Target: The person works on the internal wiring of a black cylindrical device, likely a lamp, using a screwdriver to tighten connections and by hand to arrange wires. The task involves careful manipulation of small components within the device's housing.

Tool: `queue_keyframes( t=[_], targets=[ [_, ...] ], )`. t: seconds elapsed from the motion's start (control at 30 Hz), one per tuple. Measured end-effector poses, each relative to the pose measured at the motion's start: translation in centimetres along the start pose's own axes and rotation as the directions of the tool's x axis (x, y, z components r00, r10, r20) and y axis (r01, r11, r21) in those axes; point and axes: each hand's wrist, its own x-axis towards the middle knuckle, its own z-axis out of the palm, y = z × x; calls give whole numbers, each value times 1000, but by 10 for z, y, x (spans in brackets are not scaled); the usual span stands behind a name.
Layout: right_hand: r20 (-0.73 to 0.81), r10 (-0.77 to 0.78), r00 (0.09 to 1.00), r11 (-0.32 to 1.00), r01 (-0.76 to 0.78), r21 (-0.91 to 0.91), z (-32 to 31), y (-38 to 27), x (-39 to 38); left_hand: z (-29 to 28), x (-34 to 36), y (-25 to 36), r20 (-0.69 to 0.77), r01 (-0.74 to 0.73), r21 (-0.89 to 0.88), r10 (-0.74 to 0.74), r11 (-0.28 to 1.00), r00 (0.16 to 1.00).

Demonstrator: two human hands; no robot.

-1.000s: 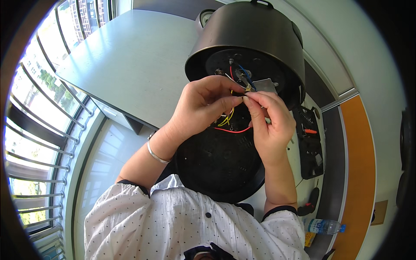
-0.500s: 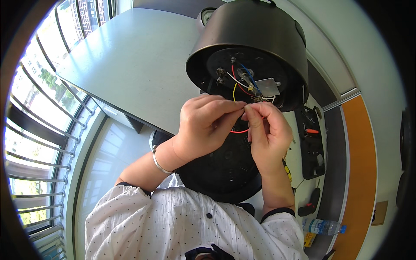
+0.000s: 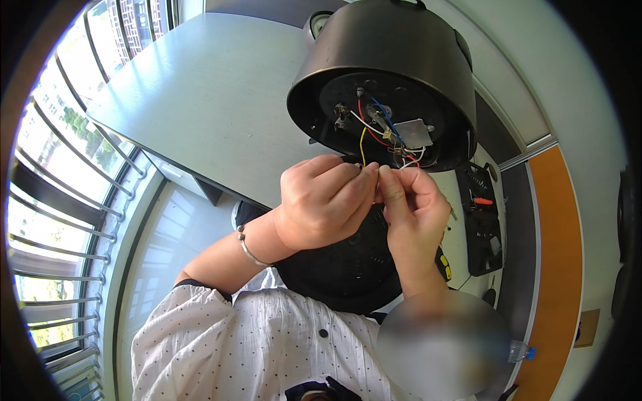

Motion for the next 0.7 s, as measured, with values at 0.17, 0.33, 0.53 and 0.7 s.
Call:
queue_keyframes(
  t=[0.17, 0.33, 0.53, 0.7],
  targets=[
    [11, 17, 1000, 999, -16, -37, -4, -5, 2, 2, 0, -1, 5, -18, 39, 18, 999, 1000],
    [29, 118, 993, 993, -118, -25, -8, -4, 5, 3, -2, 0, 26, -42, 94, 40, 995, 999],
    [32, 128, 991, 991, -127, -36, -9, 0, 6, 3, 0, 1, 82, -67, 97, 59, 993, 995],
    [31, 142, 989, 989, -141, -44, -9, 0, 7, 5, -1, -1, 108, -64, 86, 54, 994, 993]
  ],
)
